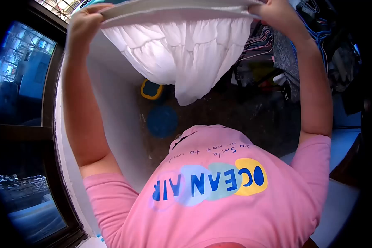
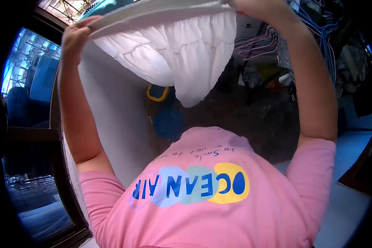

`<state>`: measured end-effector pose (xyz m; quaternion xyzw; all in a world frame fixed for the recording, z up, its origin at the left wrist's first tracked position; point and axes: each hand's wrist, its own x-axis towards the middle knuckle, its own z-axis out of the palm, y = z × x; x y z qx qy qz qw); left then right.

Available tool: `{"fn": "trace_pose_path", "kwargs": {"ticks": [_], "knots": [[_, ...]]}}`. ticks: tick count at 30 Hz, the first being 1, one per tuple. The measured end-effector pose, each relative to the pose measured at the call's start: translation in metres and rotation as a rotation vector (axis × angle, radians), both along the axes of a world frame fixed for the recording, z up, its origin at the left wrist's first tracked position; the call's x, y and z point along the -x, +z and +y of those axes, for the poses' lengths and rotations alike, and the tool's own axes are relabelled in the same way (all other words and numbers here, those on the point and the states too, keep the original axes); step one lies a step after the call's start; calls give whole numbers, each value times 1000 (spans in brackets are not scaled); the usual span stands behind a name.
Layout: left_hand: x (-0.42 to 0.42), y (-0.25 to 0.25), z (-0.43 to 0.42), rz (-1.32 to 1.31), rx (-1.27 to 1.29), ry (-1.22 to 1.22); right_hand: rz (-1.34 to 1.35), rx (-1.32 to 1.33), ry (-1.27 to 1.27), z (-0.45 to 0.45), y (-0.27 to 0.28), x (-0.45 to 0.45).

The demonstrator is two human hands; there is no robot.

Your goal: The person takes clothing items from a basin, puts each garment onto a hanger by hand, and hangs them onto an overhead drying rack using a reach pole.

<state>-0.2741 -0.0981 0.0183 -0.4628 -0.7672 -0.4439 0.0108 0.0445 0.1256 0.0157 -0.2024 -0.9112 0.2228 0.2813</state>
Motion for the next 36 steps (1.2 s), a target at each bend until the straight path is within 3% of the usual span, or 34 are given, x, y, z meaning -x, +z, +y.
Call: {"fn": "trace_pose_path", "kwargs": {"ticks": [2, 4, 6, 7, 8, 9, 10, 11, 13, 14, 16, 18, 19, 21, 23, 26, 27, 28, 29, 31, 33, 35, 36], "knots": [[-23, 26, -18, 80, -58, 31, 285, -257, 71, -60, 42, -3], [-72, 12, -36, 517, -358, -74, 480, -548, 97, -70, 14, -8], [-75, -62, -29, 541, -109, -182, 351, -651, 101, -53, -53, -2], [-66, -114, -25, 359, 254, -201, 180, -618, 65, -35, -97, -4], [-43, -163, -26, 36, 547, -157, 11, -529, 8, -16, -135, -11], [-10, -196, -39, -453, 672, -43, -64, -341, -44, -6, -150, -23], [-16, -180, -39, -767, 465, -18, -72, -46, -90, -1, -130, -27], [-29, -160, -37, -546, 345, -192, -86, 283, -128, 2, -119, -29], [-66, -132, -31, -64, 445, -336, -113, 220, -41, -18, -117, -23], [-75, -115, -13, -97, 387, -342, -104, 80, -14, 1, -111, 2], [-81, -83, 5, -91, 290, -362, -54, 209, -93, 9, -77, 29], [-82, -66, 18, -331, 300, -508, 121, 664, -144, 35, -69, 47], [-85, -60, 19, -254, 472, -607, 202, 887, -129, 21, -55, 56], [-91, -66, 32, -60, 738, -534, 229, 910, -68, -1, -52, 64], [-85, -80, 47, -92, 730, -491, 259, 928, 0, -10, -57, 61], [-58, -71, 57, -345, 377, -192, 87, 112, -177, -23, -88, 44], [-39, -65, 54, -429, 282, -140, 96, -316, -94, 6, -123, 30], [-16, -59, 48, -438, 304, -99, -7, -320, -132, 18, -132, 12], [2, -53, 41, -446, 320, -56, -198, -165, -248, 31, -121, -5], [13, -45, 33, -475, 333, -62, 33, -236, -358, 44, -102, -24], [9, -35, 33, -500, 359, -80, 116, -321, -407, 30, -72, -32], [-16, -18, 38, -438, 200, -67, 85, -424, -327, 34, -62, -27], [-24, -16, 42, -386, 194, -47, 65, -179, -292, 36, -60, -23]]}}
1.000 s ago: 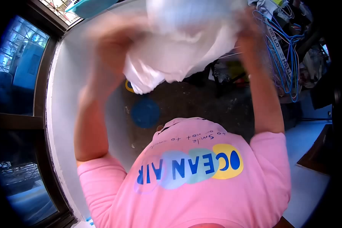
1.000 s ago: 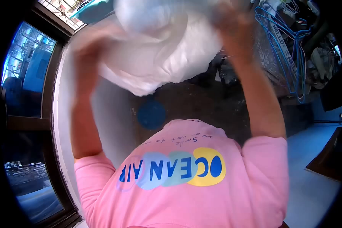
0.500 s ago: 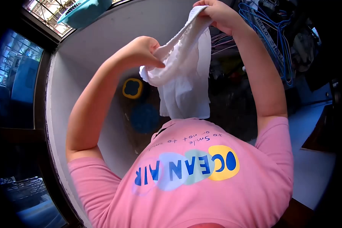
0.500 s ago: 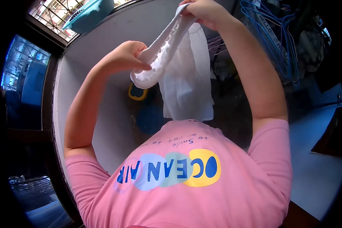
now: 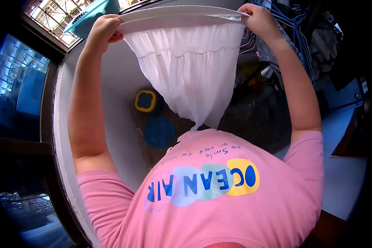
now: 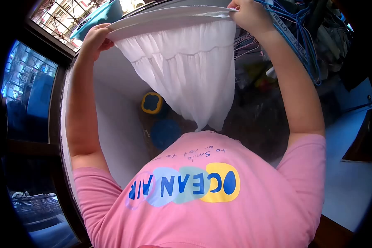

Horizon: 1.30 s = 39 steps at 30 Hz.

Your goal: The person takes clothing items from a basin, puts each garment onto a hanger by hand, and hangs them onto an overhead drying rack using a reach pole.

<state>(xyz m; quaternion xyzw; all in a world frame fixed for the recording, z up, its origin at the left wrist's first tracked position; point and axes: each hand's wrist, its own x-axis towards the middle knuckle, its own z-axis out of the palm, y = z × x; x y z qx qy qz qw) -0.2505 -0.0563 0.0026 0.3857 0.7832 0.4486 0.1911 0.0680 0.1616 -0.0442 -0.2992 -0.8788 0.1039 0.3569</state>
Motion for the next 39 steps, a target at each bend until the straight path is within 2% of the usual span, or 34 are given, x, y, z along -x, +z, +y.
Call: {"fn": "trace_pose_path", "kwargs": {"ticks": [1, 3, 4, 5, 7, 9, 11, 12, 13, 15, 17, 19, 20, 21, 22, 23, 24, 25, 27, 29, 30, 31, 33, 35, 36, 37, 39], "knots": [[-8, 2, 5, 4, -4, -4, 4, -4, -4, -8, 10, 2], [-17, 4, 8, -16, -81, -81, 135, 689, 79, -25, 33, 5], [-15, 3, 13, -70, -151, -95, 260, 801, 166, -14, 26, 5], [-16, 2, 16, -70, -148, -94, 261, 805, 167, -15, 25, 3], [-26, 5, 19, -288, -262, -100, 366, 789, 224, -26, 32, -2], [-16, 3, 28, -346, -300, -96, 378, 733, 131, -29, 39, 1], [29, -15, 56, -681, -588, -26, 384, 422, 67, -19, 31, 0], [26, -13, 55, -747, -633, -74, 387, 434, 50, -23, 34, 1], [20, -13, 55, -747, -631, -77, 388, 434, 47, -20, 38, -2], [1, -10, 57, -730, -734, -84, 601, 343, 53, -11, 48, -9], [-18, -10, 60, -749, -670, -3, 457, -173, -4, -17, 34, -16], [-27, -14, 59, -752, -532, 155, -167, 348, -43, -33, 39, -23], [-33, -18, 59, -705, -494, 56, -38, 353, -73, -12, 33, -25], [-47, -19, 52, -655, -455, -44, 163, 219, -43, 9, 28, -37], [-49, -23, 54, -716, -513, -76, 211, 214, 35, 12, 19, -41], [-45, -25, 57, -743, -465, -69, 251, 206, 108, 14, 10, -46], [-20, -37, 63, -730, -376, -193, 44, 360, 131, -7, 6, -46], [-34, -39, 59, -670, -406, -178, -151, 511, 142, -31, 4, -47], [-81, -29, 41, -547, -319, -149, -205, 666, 375, -36, -6, -67], [-98, -35, 28, -442, -222, -210, 160, 829, 360, -37, 8, -95], [-111, -42, 26, -548, -312, -242, 439, 628, 255, -21, 1, -108], [-110, -51, 27, -537, -299, -256, 475, 103, -62, -5, -1, -122], [-111, -65, 31, -465, -312, -275, 395, -214, -409, 38, -6, -157], [-117, -67, 33, -517, -291, -245, 110, -211, -607, 65, -23, -171], [-121, -68, 33, -511, -305, -222, -49, -115, -679, 68, -30, -170], [-121, -69, 33, -524, -317, -225, -68, -196, -700, 72, -41, -167], [-121, -69, 31, -559, -326, -229, -207, -173, -720, 84, -50, -168]]}}
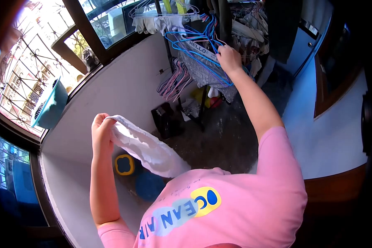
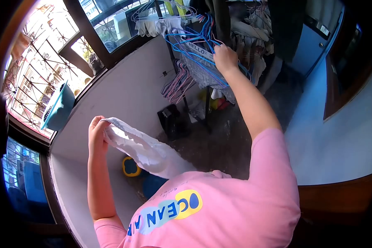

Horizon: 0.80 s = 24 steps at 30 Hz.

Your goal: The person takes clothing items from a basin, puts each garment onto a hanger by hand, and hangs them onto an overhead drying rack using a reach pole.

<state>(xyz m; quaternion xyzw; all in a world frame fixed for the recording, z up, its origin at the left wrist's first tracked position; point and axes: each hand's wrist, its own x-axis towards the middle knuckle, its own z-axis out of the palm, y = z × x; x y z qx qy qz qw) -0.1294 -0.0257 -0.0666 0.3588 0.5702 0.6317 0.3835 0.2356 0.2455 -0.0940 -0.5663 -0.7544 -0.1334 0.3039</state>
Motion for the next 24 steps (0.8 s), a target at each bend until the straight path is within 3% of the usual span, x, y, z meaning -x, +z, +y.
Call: {"fn": "trace_pose_path", "kwargs": {"ticks": [4, 6, 10, 12, 14, 16, 18, 22, 24], "knots": [[5, -2, -12, -31, 27, -15, -19, -148, -42, 7, 1, -4], [10, -7, -16, -38, 65, 8, 191, -31, -85, 5, 13, -5], [15, -12, -19, 2, 76, 74, 458, -175, 187, -4, 35, 1], [17, -13, -19, 25, 70, 107, 438, -149, 237, -22, 36, 5], [26, -17, -17, 106, 18, 125, 533, -30, 350, -46, 17, 13], [28, -13, -18, 145, 16, 153, 768, 161, 395, -65, -36, 28], [31, -8, -18, 230, 72, 183, 1096, 357, 630, -101, -51, 62], [27, 4, -14, 318, 109, 191, 1334, 572, 630, -141, -29, 101], [31, 6, -13, 292, 96, 187, 1410, 647, 858, -161, -11, 104]]}}
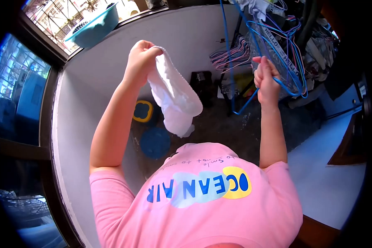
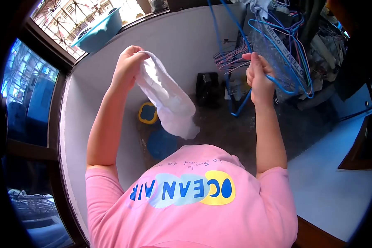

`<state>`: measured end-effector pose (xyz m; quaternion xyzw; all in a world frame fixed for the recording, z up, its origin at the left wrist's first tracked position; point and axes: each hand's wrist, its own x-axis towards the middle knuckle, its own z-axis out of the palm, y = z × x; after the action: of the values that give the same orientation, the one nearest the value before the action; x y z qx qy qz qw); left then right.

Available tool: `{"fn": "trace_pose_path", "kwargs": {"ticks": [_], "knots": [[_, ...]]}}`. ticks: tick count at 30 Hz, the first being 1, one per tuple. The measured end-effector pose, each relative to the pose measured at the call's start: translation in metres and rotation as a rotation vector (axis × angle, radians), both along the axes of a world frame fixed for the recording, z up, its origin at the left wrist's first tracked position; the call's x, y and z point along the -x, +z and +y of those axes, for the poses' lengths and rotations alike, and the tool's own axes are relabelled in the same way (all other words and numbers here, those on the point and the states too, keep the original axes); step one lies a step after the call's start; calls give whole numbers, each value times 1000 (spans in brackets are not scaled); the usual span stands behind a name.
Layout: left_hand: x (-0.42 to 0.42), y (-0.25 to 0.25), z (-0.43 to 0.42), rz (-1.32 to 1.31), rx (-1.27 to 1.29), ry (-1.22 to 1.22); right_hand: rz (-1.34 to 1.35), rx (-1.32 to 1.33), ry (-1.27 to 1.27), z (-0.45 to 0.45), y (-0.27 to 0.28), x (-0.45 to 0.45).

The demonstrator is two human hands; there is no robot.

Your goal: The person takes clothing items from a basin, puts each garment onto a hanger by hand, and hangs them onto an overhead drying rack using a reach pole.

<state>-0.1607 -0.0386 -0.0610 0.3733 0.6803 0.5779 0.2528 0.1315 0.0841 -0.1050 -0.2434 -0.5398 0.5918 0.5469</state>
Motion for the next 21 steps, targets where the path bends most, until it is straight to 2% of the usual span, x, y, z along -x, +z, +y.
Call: {"fn": "trace_pose_path", "kwargs": {"ticks": [1, 5, 8, 10, 11, 12, 13, 14, 16, 18, 21], "knots": [[3, 0, 2, 22, 7, 20, 120, 51, 120, -13, 15, -2], [5, 5, 4, -13, -32, 7, 556, -115, 598, -40, 54, -15], [-1, 7, 4, -22, -53, -14, 738, -284, 634, -52, 67, 4], [-3, 7, 2, -16, -54, -12, 641, -447, 646, -50, 55, 34], [-5, 11, 1, -26, -65, -1, 638, -352, 639, -51, 38, 51], [-5, 14, -1, -37, -74, 9, 539, -200, 540, -61, 24, 64], [1, 16, -4, -100, -114, 16, 309, -186, 406, -67, 7, 74], [9, 20, -10, -139, -150, 6, -31, -201, 532, -63, -5, 71], [45, 7, -19, -232, -189, 40, -327, -228, 560, -51, -21, 59], [66, -10, -35, -272, -175, 68, -574, -139, 624, -45, -10, 44], [62, -23, -43, -10, -115, 76, -815, -292, 643, -45, 6, 41]]}}
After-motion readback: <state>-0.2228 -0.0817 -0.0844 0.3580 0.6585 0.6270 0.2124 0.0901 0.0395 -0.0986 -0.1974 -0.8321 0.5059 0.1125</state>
